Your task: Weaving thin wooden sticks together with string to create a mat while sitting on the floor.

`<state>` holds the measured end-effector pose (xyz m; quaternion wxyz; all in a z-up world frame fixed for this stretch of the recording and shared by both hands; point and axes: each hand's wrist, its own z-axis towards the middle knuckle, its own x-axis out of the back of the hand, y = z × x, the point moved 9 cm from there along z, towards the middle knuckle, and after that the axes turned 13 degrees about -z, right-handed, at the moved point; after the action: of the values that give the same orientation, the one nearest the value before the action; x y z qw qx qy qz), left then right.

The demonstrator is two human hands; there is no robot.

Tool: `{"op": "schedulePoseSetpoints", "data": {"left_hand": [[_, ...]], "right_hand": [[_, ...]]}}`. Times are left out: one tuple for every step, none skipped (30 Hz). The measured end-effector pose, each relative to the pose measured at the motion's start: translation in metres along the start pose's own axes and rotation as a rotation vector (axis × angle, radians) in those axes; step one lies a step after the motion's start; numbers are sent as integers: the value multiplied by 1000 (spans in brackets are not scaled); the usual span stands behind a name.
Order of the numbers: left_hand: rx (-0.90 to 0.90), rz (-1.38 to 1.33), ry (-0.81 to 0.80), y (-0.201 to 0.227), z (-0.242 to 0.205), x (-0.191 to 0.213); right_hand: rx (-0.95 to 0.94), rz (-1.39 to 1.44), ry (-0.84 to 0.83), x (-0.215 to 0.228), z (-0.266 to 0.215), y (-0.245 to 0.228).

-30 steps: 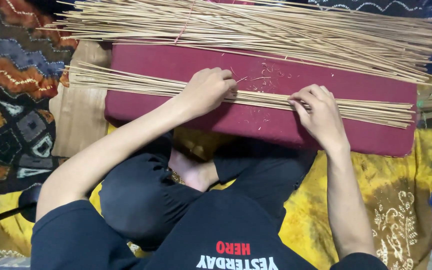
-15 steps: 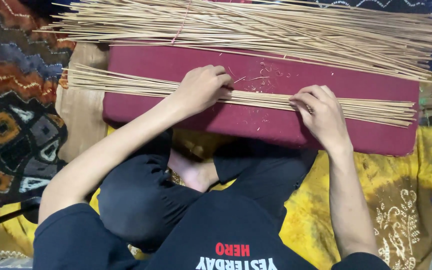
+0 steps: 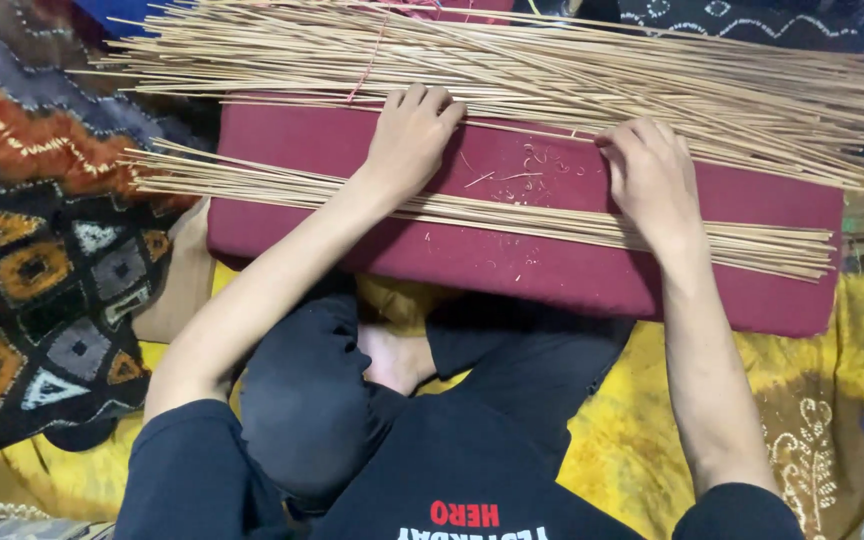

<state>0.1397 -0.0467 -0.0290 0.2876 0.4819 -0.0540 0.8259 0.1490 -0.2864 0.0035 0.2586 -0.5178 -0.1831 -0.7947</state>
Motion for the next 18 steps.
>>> {"op": "schedulePoseSetpoints", "data": {"left_hand": [[6, 2, 2, -1, 0, -2], [9, 23, 2, -2, -1, -3], [12, 44, 3, -3, -1, -5], [19, 46, 5, -3, 1, -3], [20, 32, 1, -2, 1, -1], [21, 18, -3, -1, 2, 0], [24, 19, -4, -1, 4, 3], [11, 6, 7, 1, 6, 7], [-2, -9, 18, 4, 7, 11], [0, -9, 15, 6, 10, 14], [-24, -18, 64, 9, 12, 22], [-49, -26, 113, 13, 14, 31], [-48, -24, 114, 16, 16, 34], [-55, -79, 110, 20, 18, 37], [-61, -134, 106, 25, 20, 40], [-59, -131, 107, 29, 20, 37], [-143, -136, 95, 41, 19, 35], [-227, -141, 82, 52, 18, 32]], "right_hand": [[7, 2, -1, -1, 1, -1], [5, 14, -13, -3, 2, -2], [4, 25, -24, -4, 3, -2], [11, 27, -25, -4, 3, -2], [0, 38, -16, -4, 3, -1], [-11, 49, -6, -3, 2, 1], [-9, 51, -7, -2, 2, 1], [-22, 78, 22, 1, 2, 2], [-35, 103, 51, 5, 1, 4], [-35, 105, 48, 7, 1, 4], [-32, 103, 67, 11, 2, 4], [-28, 100, 86, 14, 2, 3], [-26, 101, 87, 19, 3, -1], [-6, 123, 94, 25, 5, -6], [15, 146, 101, 31, 6, -11], [18, 148, 102, 34, 6, -17], [46, 148, 96, 37, 7, -25], [74, 148, 89, 40, 7, -34]]}}
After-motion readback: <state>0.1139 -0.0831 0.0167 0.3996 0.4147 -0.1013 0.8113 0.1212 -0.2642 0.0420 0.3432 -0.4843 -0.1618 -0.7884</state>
